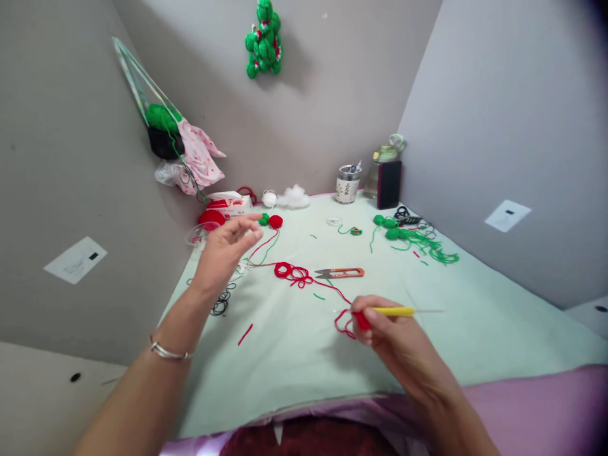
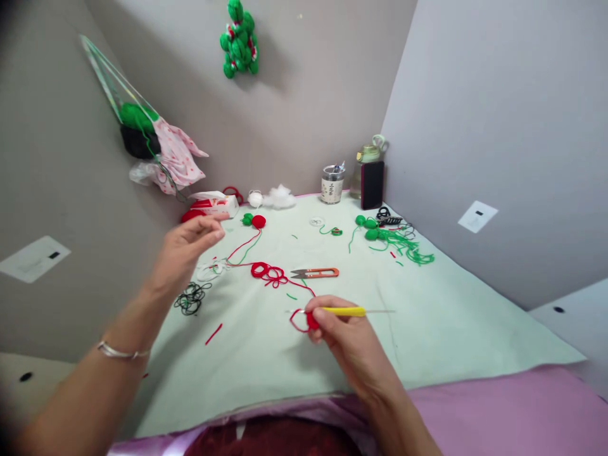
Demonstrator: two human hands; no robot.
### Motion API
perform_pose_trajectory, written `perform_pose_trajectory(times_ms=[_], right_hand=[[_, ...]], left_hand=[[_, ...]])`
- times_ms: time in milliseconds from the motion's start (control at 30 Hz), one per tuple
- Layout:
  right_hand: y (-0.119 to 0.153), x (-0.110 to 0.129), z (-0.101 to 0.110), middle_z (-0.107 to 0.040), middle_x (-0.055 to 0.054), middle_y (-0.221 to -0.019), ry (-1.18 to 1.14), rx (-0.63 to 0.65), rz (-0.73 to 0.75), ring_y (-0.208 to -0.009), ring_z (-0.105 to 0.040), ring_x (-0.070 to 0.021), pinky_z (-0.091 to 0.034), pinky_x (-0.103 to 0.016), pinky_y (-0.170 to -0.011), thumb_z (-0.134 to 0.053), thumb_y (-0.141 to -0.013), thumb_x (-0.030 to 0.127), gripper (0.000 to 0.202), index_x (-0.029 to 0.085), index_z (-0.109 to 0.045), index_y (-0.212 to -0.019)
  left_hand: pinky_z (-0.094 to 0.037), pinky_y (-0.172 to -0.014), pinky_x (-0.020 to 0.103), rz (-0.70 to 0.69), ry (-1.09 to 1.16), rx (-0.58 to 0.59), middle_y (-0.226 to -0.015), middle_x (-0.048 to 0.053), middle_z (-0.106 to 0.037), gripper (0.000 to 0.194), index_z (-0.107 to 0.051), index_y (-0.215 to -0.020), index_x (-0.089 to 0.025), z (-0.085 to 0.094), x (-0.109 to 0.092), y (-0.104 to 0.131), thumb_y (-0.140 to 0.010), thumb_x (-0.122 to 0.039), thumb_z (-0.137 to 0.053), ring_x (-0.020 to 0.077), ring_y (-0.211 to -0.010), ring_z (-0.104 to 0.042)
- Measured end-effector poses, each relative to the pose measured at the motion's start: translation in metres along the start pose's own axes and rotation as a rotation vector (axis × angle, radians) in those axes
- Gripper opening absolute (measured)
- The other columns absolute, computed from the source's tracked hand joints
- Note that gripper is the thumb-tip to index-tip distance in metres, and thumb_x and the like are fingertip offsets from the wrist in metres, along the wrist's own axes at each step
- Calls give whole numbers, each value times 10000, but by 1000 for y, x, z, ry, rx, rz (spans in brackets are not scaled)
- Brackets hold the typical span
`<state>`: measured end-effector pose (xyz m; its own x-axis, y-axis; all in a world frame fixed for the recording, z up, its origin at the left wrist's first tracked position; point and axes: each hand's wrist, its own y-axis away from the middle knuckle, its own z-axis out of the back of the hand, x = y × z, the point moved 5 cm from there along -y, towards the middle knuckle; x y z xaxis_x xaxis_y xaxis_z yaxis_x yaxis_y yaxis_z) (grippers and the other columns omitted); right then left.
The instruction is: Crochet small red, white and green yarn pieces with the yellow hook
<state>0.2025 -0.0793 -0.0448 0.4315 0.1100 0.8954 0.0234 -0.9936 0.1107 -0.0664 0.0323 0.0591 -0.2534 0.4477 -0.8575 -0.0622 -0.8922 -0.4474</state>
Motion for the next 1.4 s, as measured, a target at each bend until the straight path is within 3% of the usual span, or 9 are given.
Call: perform_pose_trajectory(times_ms=[100, 200, 300, 433, 633, 1000, 1267, 1333, 1400], right_hand=[[2, -16, -21, -529, 28, -549, 15, 95, -119, -514, -423, -86, -335, -259, -525, -963, -648, 544, 465, 150, -720, -688], [2, -22, -34, -556, 30, -566, 40, 177, -171, -512, -452, -87, -329, -264, -535, -966, -639, 526, 451, 152, -719, -684], [0, -22, -40, -609, 17, -602, 102, 235, -172, -532, -472, -87, -344, -264, -556, -951, -675, 490, 391, 146, -783, -752], [-2, -25, -44, -604, 22, -601, 123, 321, -197, -536, -473, -86, -341, -263, -546, -920, -715, 512, 399, 142, -825, -830], [-3, -33, -47, -529, 62, -543, 0, 362, -309, -481, -392, -63, -312, -256, -507, -955, -681, 508, 418, 144, -771, -773], [2, -39, -45, -519, 71, -510, -54, 397, -397, -471, -380, -60, -283, -245, -494, -993, -625, 466, 412, 151, -760, -753], [5, -42, -44, -539, 55, -510, 48, 427, -368, -475, -437, -74, -278, -246, -497, -951, -677, 482, 412, 154, -702, -681], [4, -40, -43, -538, 58, -503, 38, 409, -356, -466, -427, -73, -280, -247, -492, -950, -676, 471, 395, 158, -710, -696], [2, -37, -40, -525, 65, -493, 11, 372, -344, -455, -399, -66, -281, -247, -488, -957, -660, 453, 383, 161, -712, -696]], left_hand=[[-390, -1226, 512, 58, 20, 142, -1525, 74, -641, 168, -675, -828, -234, -33, 7, 42, -913, -367, -733, 333, -1504, -491], [-221, -1311, 549, 58, 12, 360, -1552, 57, -611, 142, -717, -844, -263, -51, 4, 77, -932, -370, -753, 329, -1602, -333], [-233, -1307, 559, 103, 94, 509, -1579, 47, -585, 135, -731, -873, -276, -58, 0, 96, -947, -387, -750, 324, -1608, -319], [-256, -1295, 565, 167, 116, 589, -1577, 47, -579, 151, -742, -882, -276, -63, -2, 106, -947, -412, -752, 327, -1576, -370], [-284, -1287, 524, 138, 91, 603, -1565, 56, -593, 219, -768, -978, -283, -66, -5, 113, -1041, -413, -604, 301, -1551, -411], [-324, -1264, 551, 273, 228, 548, -1420, 51, -704, 122, -773, -951, -295, -71, 3, 119, -960, -409, -730, 323, -1493, -501], [-356, -1254, 515, 273, 169, 669, -1420, 41, -693, 116, -763, -974, -310, -72, 2, 119, -969, -418, -720, 305, -1487, -507], [-458, -1178, 462, 282, 181, 626, -1380, 41, -708, 115, -758, -1026, -308, -68, 6, 118, -974, -402, -718, 287, -1385, -592], [-591, -959, 368, 305, 181, 463, -1374, 34, -696, 131, -745, -1080, -316, -58, 13, 117, -982, -395, -711, 237, -1156, -688]])
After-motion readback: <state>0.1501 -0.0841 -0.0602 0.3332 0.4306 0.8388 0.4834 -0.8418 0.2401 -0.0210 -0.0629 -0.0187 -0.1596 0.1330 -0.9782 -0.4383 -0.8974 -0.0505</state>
